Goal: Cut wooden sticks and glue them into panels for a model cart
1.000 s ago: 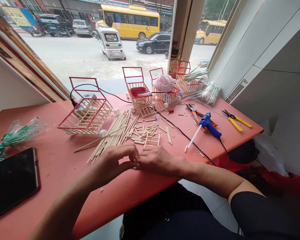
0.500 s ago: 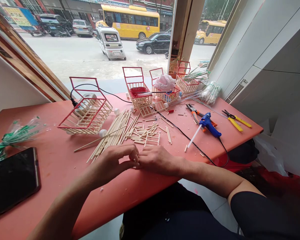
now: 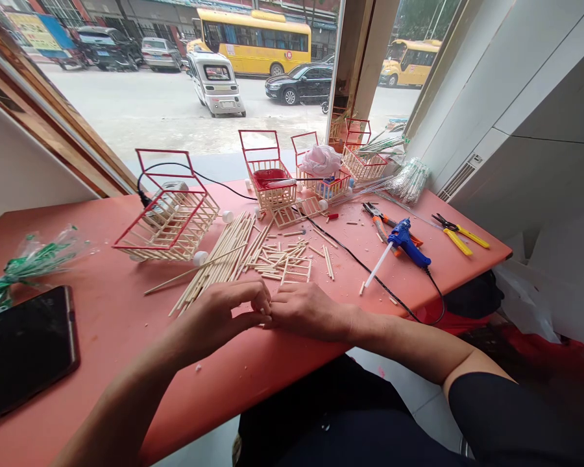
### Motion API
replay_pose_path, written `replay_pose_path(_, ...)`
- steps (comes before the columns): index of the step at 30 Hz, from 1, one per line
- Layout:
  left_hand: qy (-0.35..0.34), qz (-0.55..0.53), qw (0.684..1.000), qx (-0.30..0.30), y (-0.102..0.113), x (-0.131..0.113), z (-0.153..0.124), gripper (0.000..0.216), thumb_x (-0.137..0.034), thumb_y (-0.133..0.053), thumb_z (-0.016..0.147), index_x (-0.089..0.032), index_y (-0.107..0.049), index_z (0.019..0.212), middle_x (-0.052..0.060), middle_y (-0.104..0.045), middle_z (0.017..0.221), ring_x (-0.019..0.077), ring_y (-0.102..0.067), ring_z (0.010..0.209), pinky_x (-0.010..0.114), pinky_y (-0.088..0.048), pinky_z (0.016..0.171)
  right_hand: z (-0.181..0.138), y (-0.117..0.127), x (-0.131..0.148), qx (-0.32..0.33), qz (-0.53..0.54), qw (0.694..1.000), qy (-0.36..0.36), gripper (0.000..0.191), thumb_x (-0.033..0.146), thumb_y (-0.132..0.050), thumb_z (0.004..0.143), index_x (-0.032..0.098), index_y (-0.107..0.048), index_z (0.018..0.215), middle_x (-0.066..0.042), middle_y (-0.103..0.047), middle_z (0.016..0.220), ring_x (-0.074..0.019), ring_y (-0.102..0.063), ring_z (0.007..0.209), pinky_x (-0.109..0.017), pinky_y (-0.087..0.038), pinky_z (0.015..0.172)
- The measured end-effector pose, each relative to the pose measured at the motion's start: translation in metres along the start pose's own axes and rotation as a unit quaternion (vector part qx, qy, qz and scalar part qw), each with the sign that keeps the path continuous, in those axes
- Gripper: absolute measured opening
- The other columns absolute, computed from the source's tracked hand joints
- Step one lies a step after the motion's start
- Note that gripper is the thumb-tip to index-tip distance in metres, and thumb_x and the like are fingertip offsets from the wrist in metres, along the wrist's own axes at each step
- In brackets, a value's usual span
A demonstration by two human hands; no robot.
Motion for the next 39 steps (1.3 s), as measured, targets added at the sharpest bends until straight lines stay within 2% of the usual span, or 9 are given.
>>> replay_pose_path(4, 0.007, 0.004, 1.0, 0.001, 0.0, 0.001, 0.0, 0.017, -0.011, -0.076, 0.098, -0.022, -0.074, 0.084, 0.001, -0.08, 0.084, 0.0145, -0.075, 0.074, 0.022, -0.059, 0.073, 0.0, -0.001, 0.0, 0.026, 0.001, 1.0, -0.006, 0.026, 0.037, -0.068, 0.122, 0.022, -0.076, 0.103, 0.002, -0.081, 0.087, -0.0142, -0.063, 0.076, -0.031, -0.045, 0.076)
replay_pose_path(10, -0.009, -0.004, 1.0, -0.013, 0.0, -0.001, 0.0, 0.019, -0.007, -0.075, 0.097, -0.022, -0.075, 0.085, -0.001, -0.08, 0.083, 0.0124, -0.075, 0.074, 0.018, -0.057, 0.072, 0.001, 0.006, 0.001, -0.053, -0.007, 0.999, 0.006, 0.034, 0.038, -0.063, 0.124, 0.021, -0.074, 0.097, 0.004, -0.08, 0.083, -0.0139, -0.06, 0.073, -0.031, -0.046, 0.074)
replay_pose_path(18, -0.018, -0.013, 0.999, -0.033, -0.002, 0.003, -0.001, 0.021, -0.003, -0.077, 0.094, -0.022, -0.076, 0.084, -0.002, -0.079, 0.083, 0.0122, -0.076, 0.075, 0.018, -0.057, 0.072, 0.002, 0.006, 0.002, -0.072, -0.009, 0.997, 0.01, 0.037, 0.037, -0.062, 0.124, 0.021, -0.072, 0.093, 0.004, -0.079, 0.082, -0.0129, -0.059, 0.071, -0.03, -0.046, 0.073)
replay_pose_path(22, -0.015, -0.01, 1.0, -0.015, 0.0, 0.001, 0.0, 0.021, -0.004, -0.077, 0.095, -0.021, -0.076, 0.084, -0.001, -0.079, 0.084, 0.013, -0.076, 0.075, 0.019, -0.057, 0.073, 0.002, 0.006, 0.003, -0.07, -0.015, 0.997, 0.009, 0.037, 0.038, -0.064, 0.124, 0.021, -0.071, 0.091, 0.004, -0.079, 0.083, -0.0128, -0.06, 0.071, -0.03, -0.047, 0.072)
replay_pose_path(28, -0.014, -0.019, 0.999, -0.028, -0.003, 0.007, -0.004, 0.019, -0.006, -0.078, 0.097, -0.022, -0.076, 0.086, -0.002, -0.078, 0.086, 0.0123, -0.075, 0.076, 0.018, -0.056, 0.073, 0.002, 0.004, 0.002, -0.021, -0.013, 1.0, 0.002, 0.036, 0.039, -0.063, 0.124, 0.02, -0.072, 0.094, 0.003, -0.08, 0.085, -0.0133, -0.061, 0.072, -0.031, -0.046, 0.075)
replay_pose_path(34, -0.026, -0.028, 0.999, -0.039, -0.006, 0.012, -0.008, 0.018, -0.008, -0.078, 0.099, -0.022, -0.076, 0.088, -0.001, -0.078, 0.087, 0.0131, -0.074, 0.077, 0.02, -0.056, 0.074, 0.003, 0.008, 0.003, -0.045, -0.011, 0.999, 0.01, 0.037, 0.038, -0.062, 0.125, 0.021, -0.071, 0.093, 0.003, -0.08, 0.084, -0.0137, -0.063, 0.073, -0.03, -0.047, 0.076)
replay_pose_path(39, -0.016, -0.018, 1.0, -0.015, -0.001, 0.004, -0.002, 0.019, -0.005, -0.078, 0.096, -0.021, -0.077, 0.086, -0.002, -0.079, 0.085, 0.0116, -0.076, 0.076, 0.016, -0.057, 0.074, 0.003, 0.01, 0.003, -0.042, -0.01, 0.999, 0.008, 0.036, 0.037, -0.06, 0.125, 0.021, -0.071, 0.095, 0.003, -0.081, 0.085, -0.0135, -0.063, 0.073, -0.03, -0.047, 0.076)
Point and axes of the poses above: each hand's wrist, its own z-axis towards the middle knuckle, its own y-axis out of the back of the hand, x = y × z, the point moved 3 cm from there along z, towards the middle knuckle
